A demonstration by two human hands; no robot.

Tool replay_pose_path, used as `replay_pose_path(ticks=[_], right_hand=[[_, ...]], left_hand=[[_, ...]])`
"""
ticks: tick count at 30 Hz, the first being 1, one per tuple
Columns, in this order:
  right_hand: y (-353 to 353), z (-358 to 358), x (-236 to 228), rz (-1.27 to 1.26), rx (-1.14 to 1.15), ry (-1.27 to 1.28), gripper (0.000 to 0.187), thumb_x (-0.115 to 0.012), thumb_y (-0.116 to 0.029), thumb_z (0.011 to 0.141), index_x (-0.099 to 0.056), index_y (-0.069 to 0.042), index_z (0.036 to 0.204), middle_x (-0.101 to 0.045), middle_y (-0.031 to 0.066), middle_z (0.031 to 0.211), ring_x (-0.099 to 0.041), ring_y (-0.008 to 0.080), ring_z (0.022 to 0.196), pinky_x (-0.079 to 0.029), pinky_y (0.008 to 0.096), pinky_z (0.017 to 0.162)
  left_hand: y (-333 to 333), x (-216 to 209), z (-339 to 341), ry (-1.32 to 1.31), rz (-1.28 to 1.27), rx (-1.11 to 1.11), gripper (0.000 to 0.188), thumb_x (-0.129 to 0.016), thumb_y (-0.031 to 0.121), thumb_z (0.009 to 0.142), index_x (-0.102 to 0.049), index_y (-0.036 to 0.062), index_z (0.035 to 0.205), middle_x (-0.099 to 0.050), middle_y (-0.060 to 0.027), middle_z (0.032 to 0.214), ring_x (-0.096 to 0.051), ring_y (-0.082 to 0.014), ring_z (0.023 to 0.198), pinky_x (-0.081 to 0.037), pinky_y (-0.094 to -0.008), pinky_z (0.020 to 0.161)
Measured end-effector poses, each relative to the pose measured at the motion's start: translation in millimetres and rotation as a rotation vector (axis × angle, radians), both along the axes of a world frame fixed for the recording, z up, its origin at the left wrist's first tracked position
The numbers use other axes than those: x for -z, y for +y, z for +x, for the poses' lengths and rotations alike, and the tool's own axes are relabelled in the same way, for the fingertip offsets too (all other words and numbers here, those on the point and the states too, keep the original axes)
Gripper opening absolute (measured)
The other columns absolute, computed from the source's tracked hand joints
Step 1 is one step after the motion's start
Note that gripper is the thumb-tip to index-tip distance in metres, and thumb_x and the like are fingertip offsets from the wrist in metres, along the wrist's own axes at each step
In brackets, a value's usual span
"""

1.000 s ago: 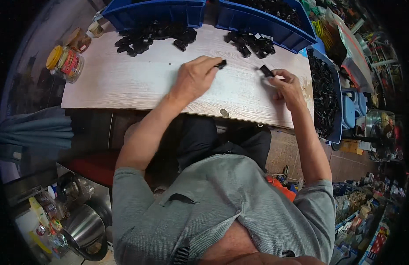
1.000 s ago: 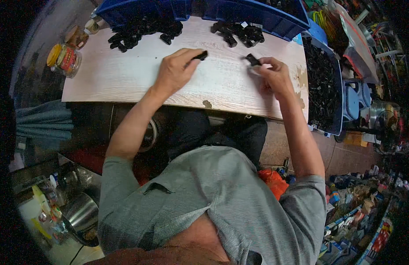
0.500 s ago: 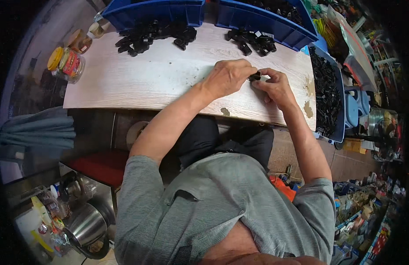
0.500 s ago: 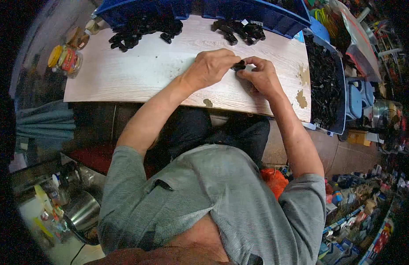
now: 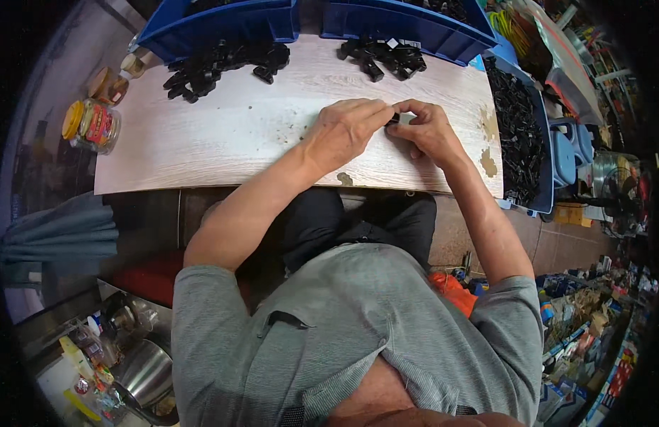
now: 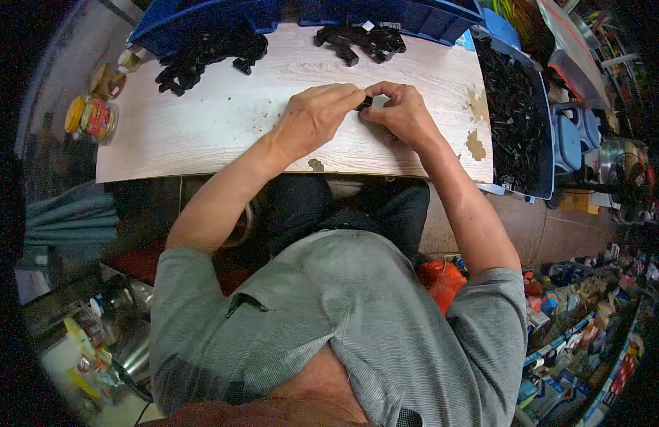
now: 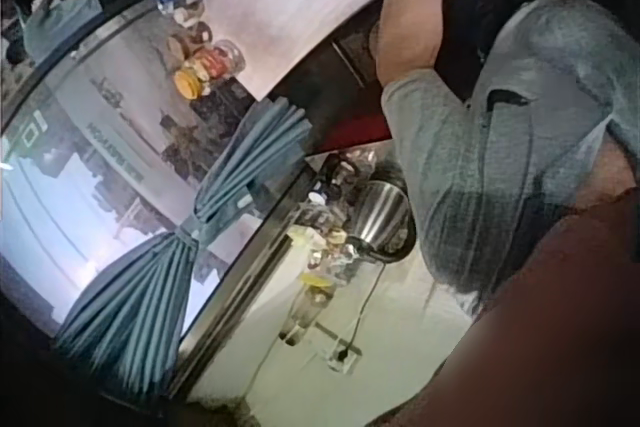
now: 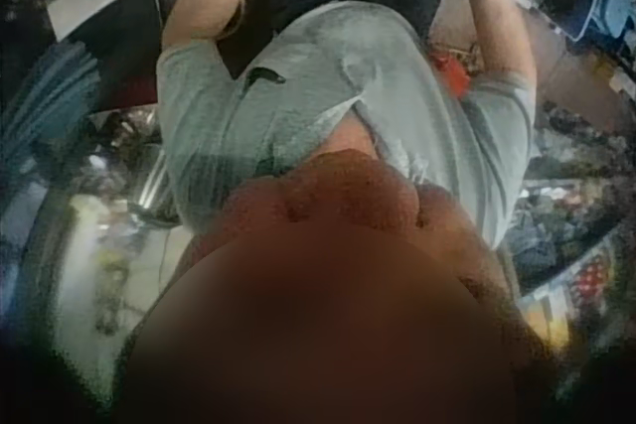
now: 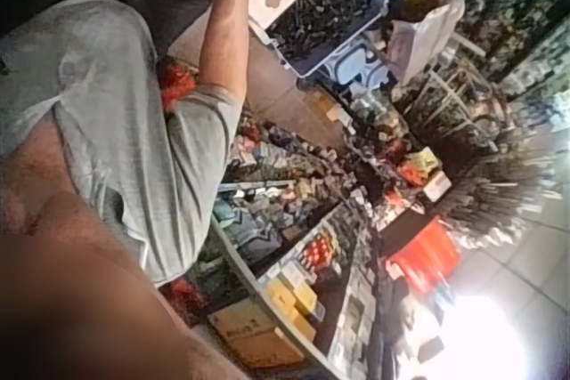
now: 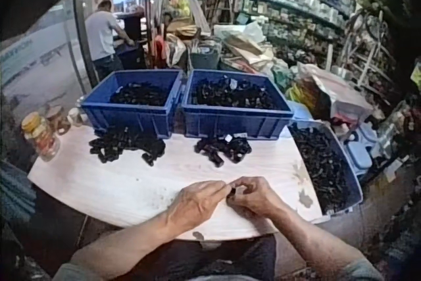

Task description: Assembling small black plastic components at a workbench.

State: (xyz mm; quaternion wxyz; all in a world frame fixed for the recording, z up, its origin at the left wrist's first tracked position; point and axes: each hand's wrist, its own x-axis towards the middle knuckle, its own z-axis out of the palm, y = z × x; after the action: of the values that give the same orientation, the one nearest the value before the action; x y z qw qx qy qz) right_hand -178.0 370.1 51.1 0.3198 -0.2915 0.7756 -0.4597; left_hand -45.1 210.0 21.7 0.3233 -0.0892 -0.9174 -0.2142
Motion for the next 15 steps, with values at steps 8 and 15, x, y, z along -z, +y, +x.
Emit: replay_pose_path(ticks=[8, 15], right_hand=[[-2.2, 2.5, -4.1, 0.063, -0.011, 0.025, 0.025, -0.08, -0.011, 0.082, -0.069, -0.005, 0.104, -0.058, 0.0012, 0.06, -0.05, 0.0092, 0.042, -0.035, 0.0261, 0.037], [18.8, -7.8, -6.5, -0.107, 0.285, -0.222, 0.02, -0.077, -0.008, 0.086, -0.065, -0.005, 0.101, -0.049, -0.002, 0.056, -0.047, 0.0093, 0.041, -0.04, 0.0284, 0.037]], left_hand=[[0.2, 6.3, 1.8, 0.061, 0.01, -0.047, 0.026, -0.062, 0.0, 0.085, -0.069, 0.0028, 0.11, -0.071, -0.0135, 0.107, -0.068, -0.0311, 0.102, -0.057, -0.0404, 0.088], [-90.8, -6.4, 42.0, 0.127, -0.143, -0.612, 0.031, -0.056, -0.003, 0.085, -0.071, 0.0027, 0.111, -0.069, -0.0179, 0.115, -0.062, -0.0347, 0.111, -0.051, -0.0428, 0.097]])
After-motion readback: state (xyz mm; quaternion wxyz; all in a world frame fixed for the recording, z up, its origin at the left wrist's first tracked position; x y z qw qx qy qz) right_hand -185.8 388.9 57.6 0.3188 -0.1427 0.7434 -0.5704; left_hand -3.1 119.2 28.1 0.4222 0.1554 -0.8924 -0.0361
